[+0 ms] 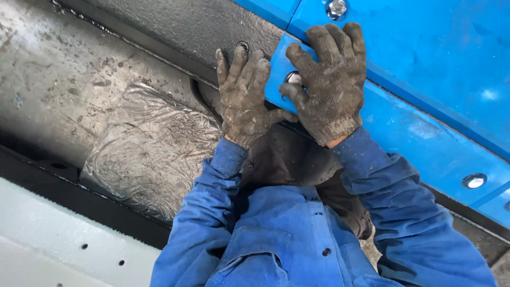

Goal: Hand-threading bolts into the lower section of a large blue industrial machinery panel.

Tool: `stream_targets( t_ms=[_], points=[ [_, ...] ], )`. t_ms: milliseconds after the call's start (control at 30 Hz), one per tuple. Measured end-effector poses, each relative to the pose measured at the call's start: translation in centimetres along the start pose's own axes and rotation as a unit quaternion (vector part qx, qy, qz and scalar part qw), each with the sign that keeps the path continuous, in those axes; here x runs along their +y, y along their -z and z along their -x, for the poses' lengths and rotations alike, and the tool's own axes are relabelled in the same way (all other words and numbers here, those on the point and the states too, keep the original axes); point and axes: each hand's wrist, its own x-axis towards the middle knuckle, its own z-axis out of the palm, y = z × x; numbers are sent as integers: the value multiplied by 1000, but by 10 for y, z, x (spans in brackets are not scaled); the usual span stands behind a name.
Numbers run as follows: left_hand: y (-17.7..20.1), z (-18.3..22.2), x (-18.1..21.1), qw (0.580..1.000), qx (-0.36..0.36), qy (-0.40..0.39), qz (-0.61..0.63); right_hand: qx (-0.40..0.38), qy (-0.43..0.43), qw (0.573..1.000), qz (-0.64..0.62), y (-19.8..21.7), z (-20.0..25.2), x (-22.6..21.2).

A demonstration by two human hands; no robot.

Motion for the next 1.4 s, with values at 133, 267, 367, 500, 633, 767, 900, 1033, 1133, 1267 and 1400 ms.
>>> stream_targets(
  t_ms=[133,267,367,500,633,767,900,1033,1133,1267,1400],
  points=[
    [2,4,-1,1000,25,6,2,7,-28,999,-24,-3,18,4],
    [9,3,3,1000,1,16,-13,4,-51,999,-11,-1,20,0],
    [15,2,8,999,-14,35,-15,15,-103,995,5,0,19,-6],
    [23,8,11,999,30,23,0,34,-107,993,24,0,25,-3],
    [40,26,27,984,70,68,147,16,-103,994,18,12,28,-6],
    [61,20,91,866,142,193,438,57,-144,982,-110,27,47,-14],
    [56,22,125,563,-63,294,770,130,-226,883,-389,33,88,-29],
    [46,13,150,284,-133,398,862,166,-357,831,-393,28,142,-10],
    [69,-5,175,352,-198,289,868,258,-320,853,-322,55,153,37],
    [70,-27,194,410,-282,161,852,273,-309,806,-425,77,157,45],
    [34,-6,188,804,-360,49,470,56,-382,805,-450,99,156,5]
  ],
)
